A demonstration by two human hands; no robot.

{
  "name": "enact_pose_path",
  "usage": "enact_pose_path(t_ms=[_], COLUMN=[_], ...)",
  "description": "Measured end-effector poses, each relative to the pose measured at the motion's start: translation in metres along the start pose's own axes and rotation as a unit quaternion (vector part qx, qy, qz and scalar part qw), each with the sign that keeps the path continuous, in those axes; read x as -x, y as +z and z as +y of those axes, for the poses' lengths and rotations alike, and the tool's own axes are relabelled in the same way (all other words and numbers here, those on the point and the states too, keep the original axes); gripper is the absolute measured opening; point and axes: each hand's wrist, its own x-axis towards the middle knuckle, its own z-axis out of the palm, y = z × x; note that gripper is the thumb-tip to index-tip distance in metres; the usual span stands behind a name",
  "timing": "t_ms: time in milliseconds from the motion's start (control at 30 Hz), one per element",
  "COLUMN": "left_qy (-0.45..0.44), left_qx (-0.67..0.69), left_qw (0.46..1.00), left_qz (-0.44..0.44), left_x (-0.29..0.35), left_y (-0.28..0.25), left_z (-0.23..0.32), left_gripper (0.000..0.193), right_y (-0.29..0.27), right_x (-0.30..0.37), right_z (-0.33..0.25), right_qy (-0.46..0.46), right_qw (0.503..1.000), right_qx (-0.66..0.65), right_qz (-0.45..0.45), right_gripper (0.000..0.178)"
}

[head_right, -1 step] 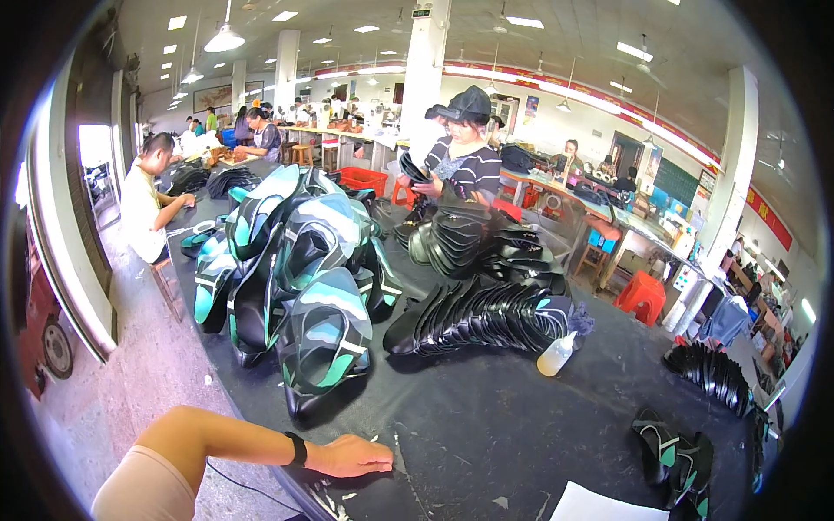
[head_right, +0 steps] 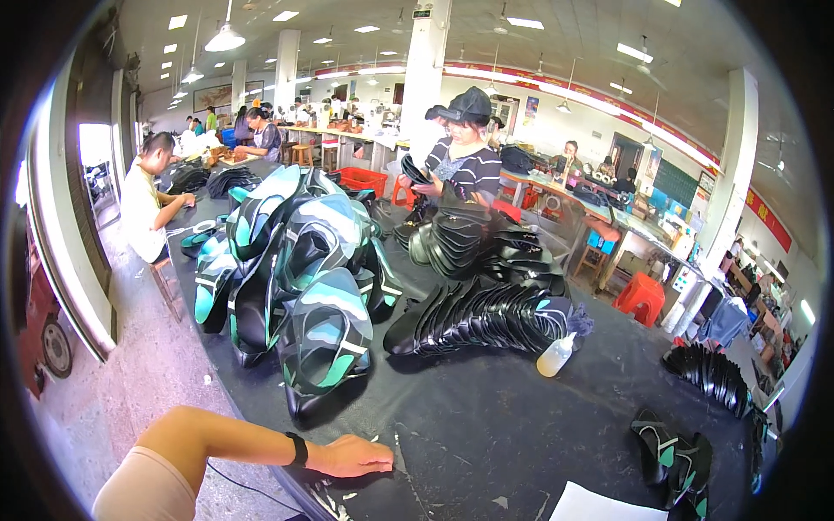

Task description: The recorder is assembling or inspecting shoe components on a large workbench in a factory setting.

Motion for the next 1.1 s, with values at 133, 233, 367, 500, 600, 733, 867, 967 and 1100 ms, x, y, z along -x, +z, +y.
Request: enact_pose_path(t_ms=[133, 233, 367, 500, 600, 733, 867, 967, 1100], left_qy=[-0.008, -0.002, -0.001, 0.004, -0.050, -0.115, -0.125, -0.111, -0.073], left_qx=[0.009, 0.023, 0.028, 0.049, 0.111, 0.163, 0.167, 0.234, 0.148], left_qw=[1.000, 0.999, 0.998, 0.999, 0.992, 0.975, 0.969, 0.944, 0.950], left_qz=[-0.025, -0.033, -0.058, -0.016, 0.026, 0.093, 0.132, 0.206, 0.264], left_x=[0.004, 0.007, -0.001, 0.004, 0.018, 0.047, 0.080, 0.096, 0.099], left_y=[-0.002, -0.006, -0.010, -0.012, -0.004, -0.002, -0.001, 0.017, 0.006], left_z=[0.002, 0.002, 0.004, 0.010, 0.006, 0.024, 0.026, -0.013, 0.031], left_gripper=[0.024, 0.024, 0.019, 0.020, 0.030, 0.035, 0.029, 0.024, 0.019], right_y=[0.001, 0.005, 0.010, 0.015, 0.019, 0.021, 0.019, 0.028, 0.030], right_x=[0.001, -0.002, 0.005, 0.002, -0.005, -0.001, 0.006, 0.006, 0.006], right_z=[-0.002, -0.005, -0.002, 0.006, 0.007, 0.019, 0.015, 0.022, 0.023], right_qy=[-0.005, -0.013, -0.013, -0.041, -0.032, -0.034, -0.043, -0.063, -0.068], right_qw=[1.000, 1.000, 1.000, 0.998, 0.998, 0.998, 0.995, 0.993, 0.991], right_qx=[-0.006, 0.007, 0.019, 0.033, 0.028, 0.021, 0.056, 0.069, 0.079], right_qz=[0.004, 0.002, 0.020, 0.039, 0.052, 0.053, 0.071, 0.074, 0.081], right_gripper=[0.017, 0.016, 0.015, 0.015, 0.021, 0.017, 0.017, 0.014, 0.011])
